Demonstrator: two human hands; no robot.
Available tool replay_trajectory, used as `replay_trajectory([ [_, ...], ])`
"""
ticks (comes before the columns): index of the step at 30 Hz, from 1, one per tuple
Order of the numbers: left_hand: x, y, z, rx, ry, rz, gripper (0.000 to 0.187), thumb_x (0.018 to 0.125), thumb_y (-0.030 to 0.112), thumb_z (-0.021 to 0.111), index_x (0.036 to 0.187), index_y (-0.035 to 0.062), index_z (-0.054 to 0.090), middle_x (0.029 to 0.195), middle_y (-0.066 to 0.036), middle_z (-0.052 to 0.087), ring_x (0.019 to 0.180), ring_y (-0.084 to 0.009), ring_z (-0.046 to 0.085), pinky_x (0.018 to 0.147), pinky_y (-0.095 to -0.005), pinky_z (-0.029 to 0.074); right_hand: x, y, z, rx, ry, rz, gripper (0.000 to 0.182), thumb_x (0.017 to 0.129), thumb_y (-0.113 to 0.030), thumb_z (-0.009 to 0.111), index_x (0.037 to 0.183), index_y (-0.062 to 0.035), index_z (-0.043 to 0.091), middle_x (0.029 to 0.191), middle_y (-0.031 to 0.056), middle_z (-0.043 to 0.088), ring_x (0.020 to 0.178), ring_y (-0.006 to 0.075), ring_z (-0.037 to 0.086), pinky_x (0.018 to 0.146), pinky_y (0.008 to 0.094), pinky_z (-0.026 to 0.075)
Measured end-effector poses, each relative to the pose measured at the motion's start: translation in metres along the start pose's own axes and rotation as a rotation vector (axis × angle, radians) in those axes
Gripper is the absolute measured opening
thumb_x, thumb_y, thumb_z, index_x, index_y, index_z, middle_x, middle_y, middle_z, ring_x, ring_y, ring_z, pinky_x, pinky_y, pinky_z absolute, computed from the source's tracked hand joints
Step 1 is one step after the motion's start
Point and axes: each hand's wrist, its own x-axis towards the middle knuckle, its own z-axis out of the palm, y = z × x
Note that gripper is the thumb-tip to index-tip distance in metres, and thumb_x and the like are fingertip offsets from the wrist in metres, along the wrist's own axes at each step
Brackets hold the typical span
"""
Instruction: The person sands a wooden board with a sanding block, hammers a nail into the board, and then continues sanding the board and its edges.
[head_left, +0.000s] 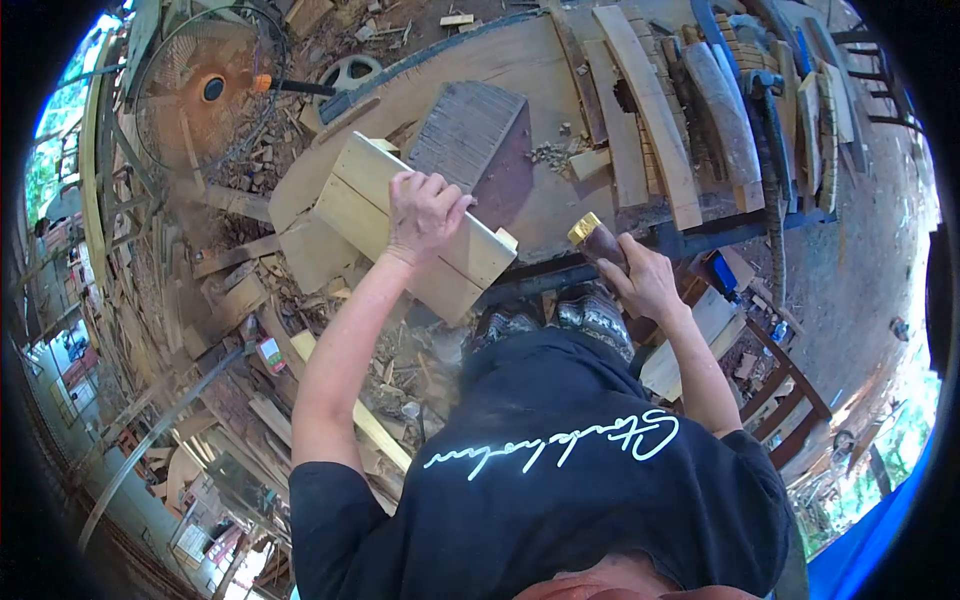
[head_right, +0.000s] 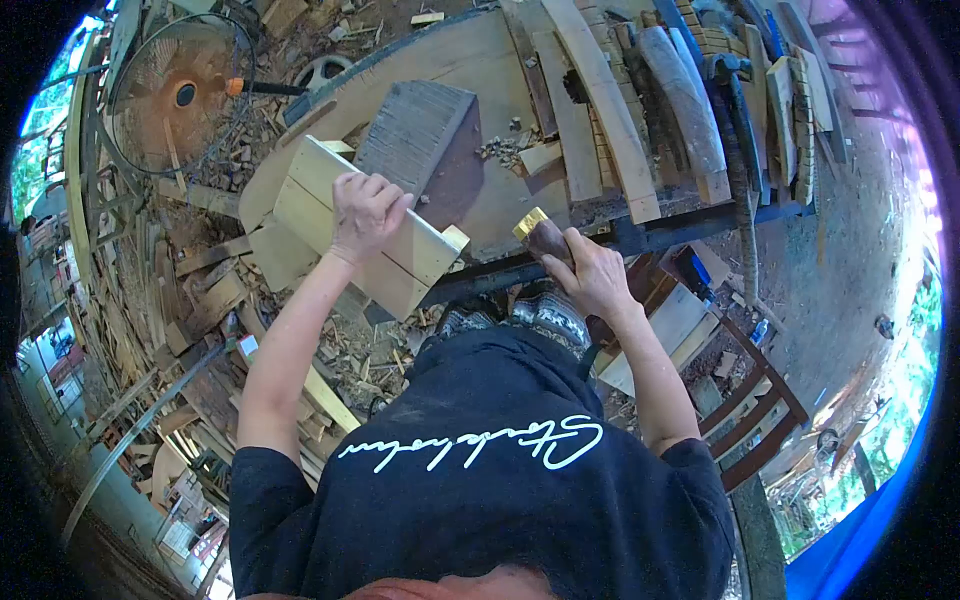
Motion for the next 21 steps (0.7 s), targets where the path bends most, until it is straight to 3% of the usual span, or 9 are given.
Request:
replay_trajectory([
  [1,0.008,0.007,-0.007,-0.048,-0.208,-0.128,0.030,0.087,0.034,0.069,0.111,0.0157,0.067,0.115,-0.007,0.061,0.119,-0.0260,0.053,0.103,-0.0503,0.030,-0.002,0.002,-0.001,-0.009,0.003,0.011,0.039,0.093,-0.043,0.060,0.097,-0.0057,0.049,0.083,0.0208,0.063,0.078,0.0422,0.062,0.067,0.0493,0.048],
  [2,0.017,0.008,-0.003,-0.045,-0.196,-0.119,0.030,0.087,0.034,0.069,0.111,0.0157,0.067,0.115,-0.007,0.061,0.119,-0.0260,0.053,0.103,-0.0503,0.030,-0.005,0.004,0.000,-0.039,0.006,0.027,0.040,0.093,-0.043,0.061,0.097,-0.0057,0.049,0.083,0.0210,0.063,0.079,0.0428,0.062,0.067,0.0496,0.048],
  [4,0.038,0.007,0.014,-0.153,0.225,-0.202,0.071,0.079,0.044,0.076,0.140,0.0197,0.048,0.134,-0.015,0.052,0.127,-0.0315,0.048,0.108,-0.0527,0.028,-0.008,0.008,0.002,-0.046,0.031,0.023,0.040,0.093,-0.043,0.061,0.097,-0.0057,0.049,0.083,0.0210,0.063,0.079,0.0429,0.062,0.067,0.0499,0.048],
  [5,0.046,0.010,0.021,-0.157,0.237,-0.194,0.071,0.079,0.044,0.076,0.140,0.0197,0.048,0.134,-0.015,0.052,0.127,-0.0315,0.048,0.108,-0.0527,0.028,-0.010,0.009,0.002,-0.047,0.042,0.018,0.040,0.092,-0.043,0.061,0.097,-0.0056,0.049,0.083,0.0210,0.063,0.079,0.0429,0.062,0.067,0.0501,0.048],
  [7,0.063,0.018,0.028,0.021,0.093,-0.477,0.117,0.067,0.052,0.083,0.157,0.0259,0.012,0.147,-0.029,0.033,0.135,-0.0431,0.036,0.113,-0.0545,0.022,-0.015,0.005,0.000,-0.040,0.059,0.033,0.040,0.092,-0.043,0.061,0.096,-0.0054,0.049,0.084,0.0213,0.063,0.080,0.0437,0.062,0.068,0.0508,0.048],
  [8,0.071,0.013,0.030,-0.003,-0.052,-0.528,0.133,0.063,0.049,0.086,0.157,0.0297,-0.005,0.152,-0.034,0.022,0.139,-0.0512,0.027,0.116,-0.0574,0.018,-0.019,0.004,0.000,-0.036,0.061,0.047,0.040,0.092,-0.043,0.061,0.096,-0.0053,0.049,0.084,0.0214,0.063,0.080,0.0438,0.062,0.068,0.0507,0.048],
  [14,0.082,0.025,0.020,-0.014,-0.027,-0.521,0.124,0.059,0.034,0.088,0.156,0.0313,0.010,0.144,-0.032,0.031,0.133,-0.0488,0.034,0.109,-0.0586,0.026,-0.046,0.018,0.012,-0.052,0.090,0.097,0.042,0.091,-0.044,0.062,0.095,-0.0046,0.049,0.082,0.0206,0.064,0.077,0.0422,0.063,0.066,0.0499,0.049],
  [21,0.078,0.027,0.027,-0.007,0.067,-0.548,0.115,0.058,0.031,0.087,0.152,0.0307,0.022,0.140,-0.025,0.034,0.127,-0.0447,0.039,0.107,-0.0556,0.029,-0.038,0.008,0.019,-0.049,0.046,0.080,0.040,0.091,-0.043,0.063,0.096,-0.0049,0.050,0.085,0.0215,0.064,0.080,0.0429,0.063,0.068,0.0509,0.049],
])
